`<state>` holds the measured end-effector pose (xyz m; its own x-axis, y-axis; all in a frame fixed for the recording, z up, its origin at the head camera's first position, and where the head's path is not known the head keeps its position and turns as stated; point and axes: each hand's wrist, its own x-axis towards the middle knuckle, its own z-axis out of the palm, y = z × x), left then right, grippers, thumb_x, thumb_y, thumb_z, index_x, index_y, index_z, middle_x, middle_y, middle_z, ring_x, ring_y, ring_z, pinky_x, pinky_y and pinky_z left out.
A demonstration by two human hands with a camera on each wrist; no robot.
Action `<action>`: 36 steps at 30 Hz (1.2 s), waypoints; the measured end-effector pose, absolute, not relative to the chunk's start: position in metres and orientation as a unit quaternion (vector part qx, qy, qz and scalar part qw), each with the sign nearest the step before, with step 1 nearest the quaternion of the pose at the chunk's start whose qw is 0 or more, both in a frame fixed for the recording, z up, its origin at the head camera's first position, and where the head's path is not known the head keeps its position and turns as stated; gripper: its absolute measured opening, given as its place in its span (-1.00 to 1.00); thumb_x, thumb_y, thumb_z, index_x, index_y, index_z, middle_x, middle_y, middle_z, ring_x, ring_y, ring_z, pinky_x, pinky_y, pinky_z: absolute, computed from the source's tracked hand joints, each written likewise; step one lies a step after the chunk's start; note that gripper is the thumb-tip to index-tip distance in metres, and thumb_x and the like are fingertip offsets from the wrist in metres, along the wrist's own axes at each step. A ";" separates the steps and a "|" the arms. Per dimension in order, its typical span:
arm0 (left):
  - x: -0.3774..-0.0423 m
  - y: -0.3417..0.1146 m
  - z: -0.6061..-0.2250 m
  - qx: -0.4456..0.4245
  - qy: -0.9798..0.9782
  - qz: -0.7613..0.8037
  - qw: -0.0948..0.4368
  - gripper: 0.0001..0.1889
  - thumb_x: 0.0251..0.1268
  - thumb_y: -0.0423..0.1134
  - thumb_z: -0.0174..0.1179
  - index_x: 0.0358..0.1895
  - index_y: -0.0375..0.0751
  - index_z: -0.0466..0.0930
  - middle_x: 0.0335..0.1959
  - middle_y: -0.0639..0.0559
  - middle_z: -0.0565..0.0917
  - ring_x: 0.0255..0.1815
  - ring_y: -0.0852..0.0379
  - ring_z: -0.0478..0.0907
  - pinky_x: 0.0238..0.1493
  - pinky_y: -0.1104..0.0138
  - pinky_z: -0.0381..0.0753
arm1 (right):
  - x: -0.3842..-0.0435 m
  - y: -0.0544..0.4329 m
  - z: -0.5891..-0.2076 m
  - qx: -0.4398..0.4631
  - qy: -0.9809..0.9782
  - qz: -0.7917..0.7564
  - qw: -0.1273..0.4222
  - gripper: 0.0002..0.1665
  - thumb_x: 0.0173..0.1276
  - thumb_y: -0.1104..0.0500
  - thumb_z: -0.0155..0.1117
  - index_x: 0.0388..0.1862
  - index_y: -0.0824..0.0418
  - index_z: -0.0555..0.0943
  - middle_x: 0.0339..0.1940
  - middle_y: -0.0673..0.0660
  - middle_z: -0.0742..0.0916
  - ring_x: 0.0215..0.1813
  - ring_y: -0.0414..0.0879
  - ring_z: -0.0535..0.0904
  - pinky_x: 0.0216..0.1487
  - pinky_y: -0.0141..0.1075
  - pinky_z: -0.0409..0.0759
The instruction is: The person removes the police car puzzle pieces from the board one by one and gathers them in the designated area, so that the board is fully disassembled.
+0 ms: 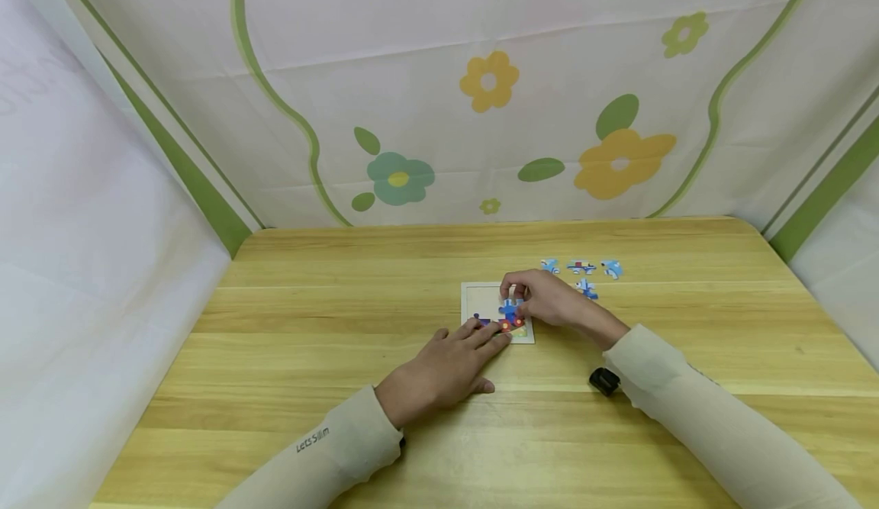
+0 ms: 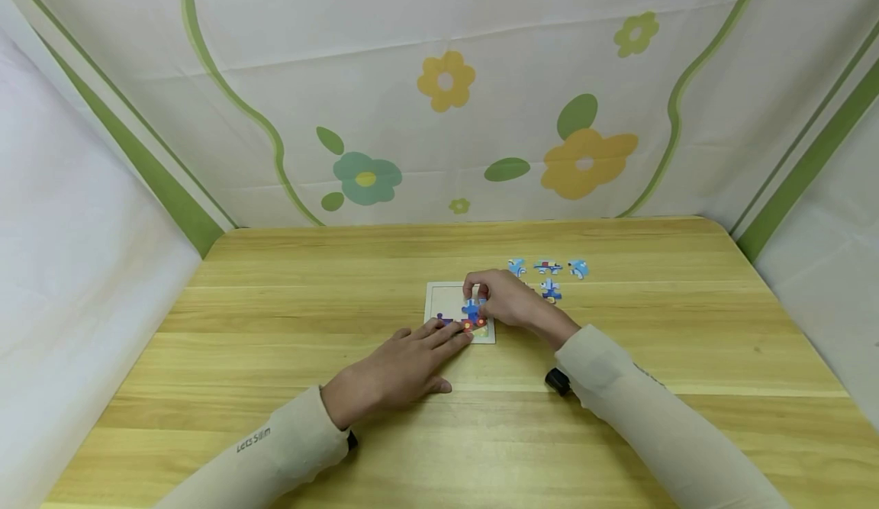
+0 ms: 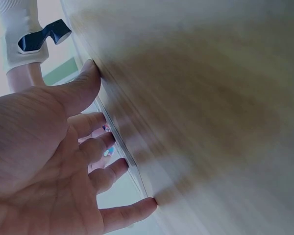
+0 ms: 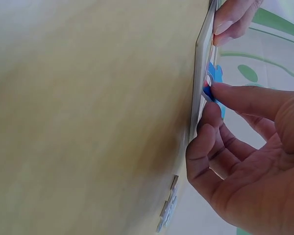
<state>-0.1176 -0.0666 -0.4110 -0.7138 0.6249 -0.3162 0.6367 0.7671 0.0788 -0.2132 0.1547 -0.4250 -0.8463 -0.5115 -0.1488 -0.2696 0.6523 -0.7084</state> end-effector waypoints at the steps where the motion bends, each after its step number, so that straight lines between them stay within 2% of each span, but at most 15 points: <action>1: -0.118 -0.067 -0.411 0.341 0.925 -0.019 0.164 -0.24 0.59 0.20 0.05 0.72 0.18 0.03 0.76 0.19 0.02 0.76 -0.01 0.03 0.52 -0.14 0.41 | -0.213 0.155 -0.425 -0.220 0.891 -0.358 0.169 -0.70 0.31 0.50 0.32 -0.11 0.17 0.69 -0.28 0.15 0.63 -0.29 -0.04 0.45 -0.27 -0.24 0.42; 12: -0.119 -0.066 -0.410 0.336 0.926 -0.007 0.174 -0.24 0.58 0.20 0.06 0.72 0.20 0.04 0.76 0.20 0.02 0.76 -0.02 0.02 0.53 -0.15 0.39 | -0.212 0.158 -0.424 -0.238 0.881 -0.377 0.155 -0.75 0.42 0.48 0.20 -0.14 0.19 0.71 -0.35 0.13 0.64 -0.33 -0.07 0.44 -0.29 -0.27 0.39; 23: -0.119 -0.066 -0.409 0.336 0.926 -0.003 0.173 -0.23 0.58 0.19 0.08 0.72 0.19 0.04 0.76 0.20 0.01 0.76 -0.03 0.02 0.52 -0.16 0.40 | -0.209 0.161 -0.423 -0.248 0.879 -0.382 0.139 -0.77 0.44 0.44 0.25 -0.17 0.16 0.74 -0.35 0.11 0.67 -0.32 -0.08 0.47 -0.26 -0.27 0.43; 30: -0.119 -0.065 -0.407 0.329 0.926 -0.002 0.185 -0.23 0.57 0.19 0.09 0.72 0.21 0.04 0.76 0.22 0.00 0.76 -0.01 0.00 0.53 -0.16 0.38 | -0.207 0.160 -0.420 -0.261 0.879 -0.371 0.147 -0.78 0.47 0.43 0.23 -0.15 0.15 0.72 -0.34 0.08 0.67 -0.30 -0.07 0.48 -0.22 -0.27 0.45; 36: -0.119 -0.064 -0.405 0.324 0.926 0.001 0.193 -0.23 0.57 0.19 0.10 0.72 0.21 0.04 0.76 0.21 -0.01 0.77 -0.01 -0.01 0.54 -0.16 0.37 | -0.204 0.160 -0.419 -0.276 0.872 -0.372 0.157 -0.76 0.48 0.45 0.19 -0.16 0.15 0.69 -0.39 0.06 0.62 -0.31 -0.08 0.48 -0.27 -0.31 0.43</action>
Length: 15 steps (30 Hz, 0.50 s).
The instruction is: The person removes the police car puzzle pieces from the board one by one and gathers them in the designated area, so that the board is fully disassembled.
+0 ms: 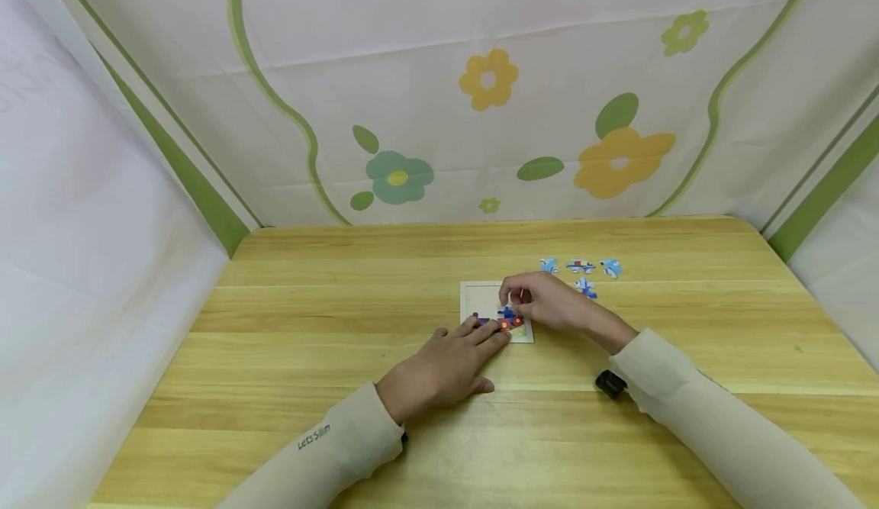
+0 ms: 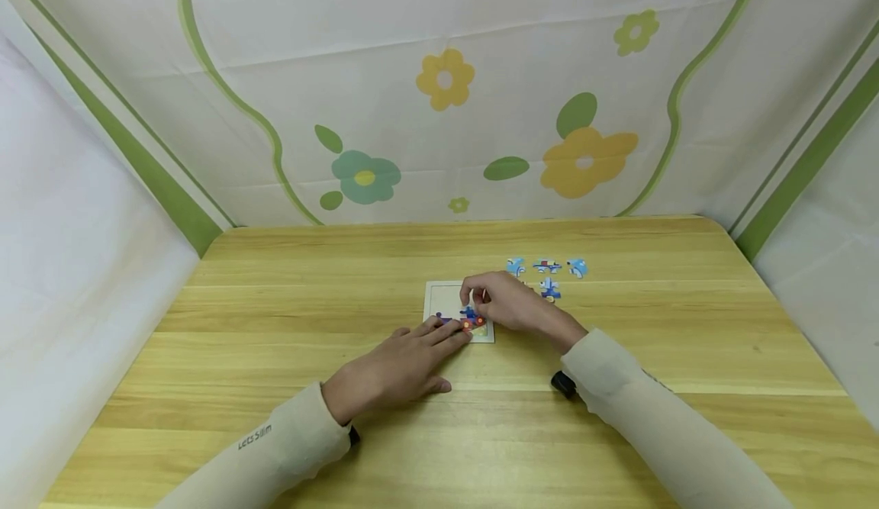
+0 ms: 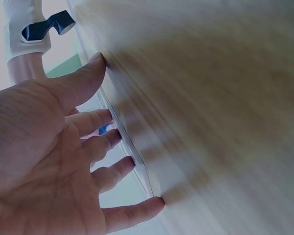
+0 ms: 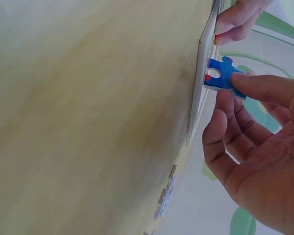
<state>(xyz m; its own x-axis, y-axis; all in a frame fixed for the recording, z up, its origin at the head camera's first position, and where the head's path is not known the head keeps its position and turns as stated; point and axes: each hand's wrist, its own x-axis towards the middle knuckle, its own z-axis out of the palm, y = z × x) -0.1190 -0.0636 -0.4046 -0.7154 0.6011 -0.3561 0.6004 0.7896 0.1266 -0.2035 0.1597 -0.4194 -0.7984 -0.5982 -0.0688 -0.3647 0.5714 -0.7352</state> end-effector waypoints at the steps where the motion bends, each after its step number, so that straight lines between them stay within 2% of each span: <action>1: -0.119 -0.064 -0.405 0.324 0.926 0.001 0.193 -0.23 0.57 0.19 0.10 0.72 0.21 0.04 0.76 0.21 0.00 0.77 -0.01 -0.01 0.54 -0.16 0.37 | -0.203 0.160 -0.419 -0.278 0.872 -0.371 0.159 -0.76 0.48 0.45 0.18 -0.15 0.15 0.69 -0.39 0.05 0.62 -0.31 -0.08 0.48 -0.28 -0.32 0.43; 15: -0.120 -0.065 -0.409 0.329 0.926 0.004 0.187 -0.23 0.58 0.19 0.08 0.72 0.20 0.02 0.76 0.21 -0.01 0.77 -0.01 -0.02 0.54 -0.17 0.36 | -0.201 0.178 -0.412 -0.263 0.886 -0.360 0.124 -0.80 0.52 0.38 0.22 -0.11 0.13 0.70 -0.33 0.05 0.65 -0.26 -0.09 0.49 -0.23 -0.28 0.48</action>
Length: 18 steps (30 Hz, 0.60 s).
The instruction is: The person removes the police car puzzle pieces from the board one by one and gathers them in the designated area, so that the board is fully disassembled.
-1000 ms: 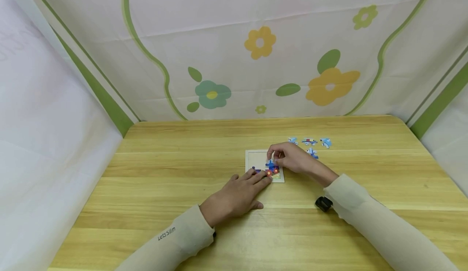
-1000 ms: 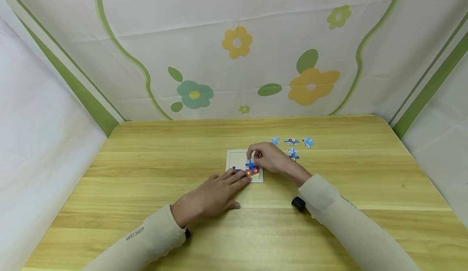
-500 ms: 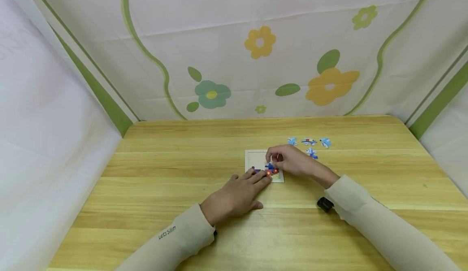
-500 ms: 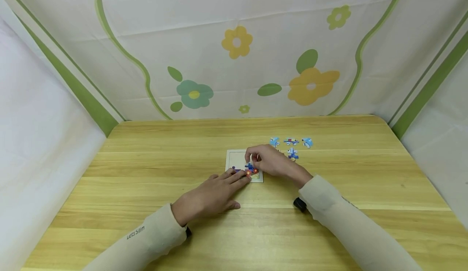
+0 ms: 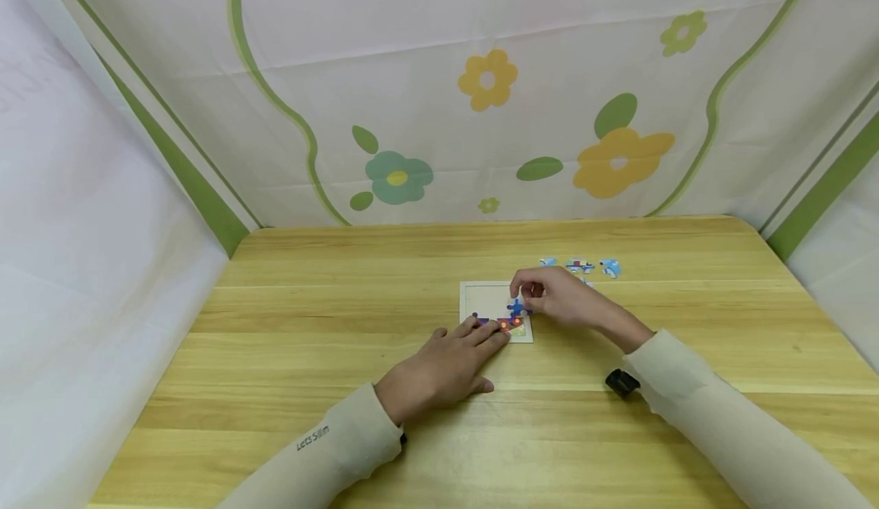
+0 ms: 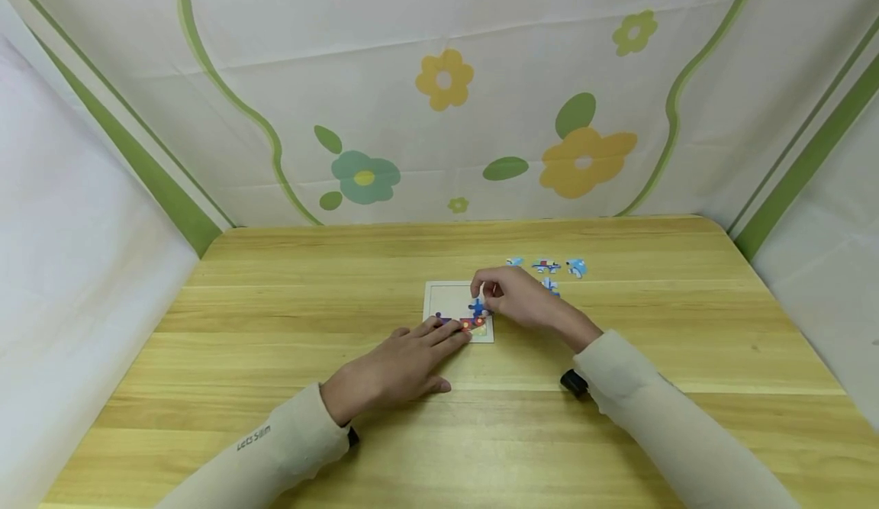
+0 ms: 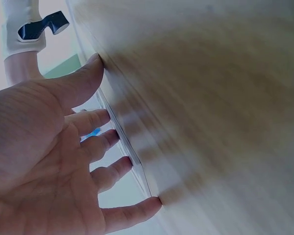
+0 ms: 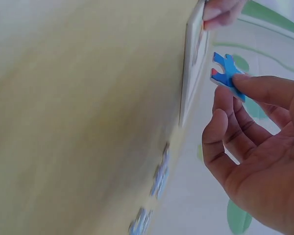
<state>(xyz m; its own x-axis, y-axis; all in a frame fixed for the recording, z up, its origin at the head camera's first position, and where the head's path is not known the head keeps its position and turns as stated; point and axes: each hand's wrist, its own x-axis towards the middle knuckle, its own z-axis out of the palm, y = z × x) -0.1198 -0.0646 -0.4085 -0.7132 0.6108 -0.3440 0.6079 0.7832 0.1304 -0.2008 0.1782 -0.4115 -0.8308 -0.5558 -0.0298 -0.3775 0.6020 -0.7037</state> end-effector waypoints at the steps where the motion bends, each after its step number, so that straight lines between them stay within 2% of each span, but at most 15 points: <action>1: -0.120 -0.065 -0.409 0.329 0.925 0.005 0.187 -0.22 0.58 0.19 0.08 0.72 0.20 0.02 0.76 0.21 -0.01 0.77 -0.01 -0.02 0.54 -0.17 0.36 | -0.201 0.182 -0.411 -0.260 0.887 -0.362 0.122 -0.80 0.53 0.38 0.22 -0.10 0.13 0.70 -0.33 0.05 0.65 -0.25 -0.08 0.49 -0.23 -0.28 0.48; 5: -0.120 -0.065 -0.409 0.331 0.925 0.007 0.185 -0.22 0.57 0.19 0.08 0.73 0.20 0.01 0.76 0.20 -0.01 0.77 -0.02 -0.02 0.54 -0.17 0.35 | -0.201 0.203 -0.404 -0.247 0.890 -0.369 0.103 -0.83 0.53 0.37 0.24 -0.07 0.17 0.71 -0.28 0.06 0.69 -0.21 -0.08 0.53 -0.19 -0.32 0.53; 8: -0.119 -0.066 -0.409 0.332 0.925 0.009 0.185 -0.22 0.58 0.18 0.09 0.73 0.20 0.01 0.76 0.19 -0.01 0.77 -0.03 -0.02 0.54 -0.17 0.35 | -0.201 0.221 -0.398 -0.229 0.891 -0.381 0.096 -0.85 0.54 0.35 0.25 -0.03 0.21 0.71 -0.25 0.10 0.72 -0.25 -0.06 0.57 -0.26 -0.33 0.56; 12: -0.119 -0.066 -0.409 0.332 0.925 0.014 0.184 -0.22 0.58 0.17 0.09 0.73 0.19 0.01 0.76 0.18 0.00 0.77 -0.04 -0.02 0.55 -0.18 0.34 | -0.200 0.248 -0.391 -0.194 0.884 -0.412 0.107 -0.82 0.56 0.35 0.21 0.04 0.31 0.68 -0.20 0.21 0.70 -0.33 0.00 0.62 -0.36 -0.27 0.62; 18: -0.118 -0.066 -0.409 0.332 0.925 0.017 0.183 -0.22 0.58 0.16 0.10 0.73 0.18 0.01 0.76 0.18 0.01 0.77 -0.04 -0.01 0.55 -0.18 0.34 | -0.201 0.285 -0.390 -0.122 0.882 -0.436 0.134 -0.75 0.62 0.35 0.12 0.17 0.40 0.60 -0.15 0.32 0.65 -0.31 0.05 0.75 -0.27 -0.15 0.79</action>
<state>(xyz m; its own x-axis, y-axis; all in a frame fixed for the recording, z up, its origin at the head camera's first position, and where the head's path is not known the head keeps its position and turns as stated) -0.1185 -0.0659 -0.4091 -0.7128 0.6201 -0.3277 0.6078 0.7793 0.1525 -0.2009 0.2848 -0.3900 -0.9341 -0.3327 -0.1294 -0.0992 0.5901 -0.8012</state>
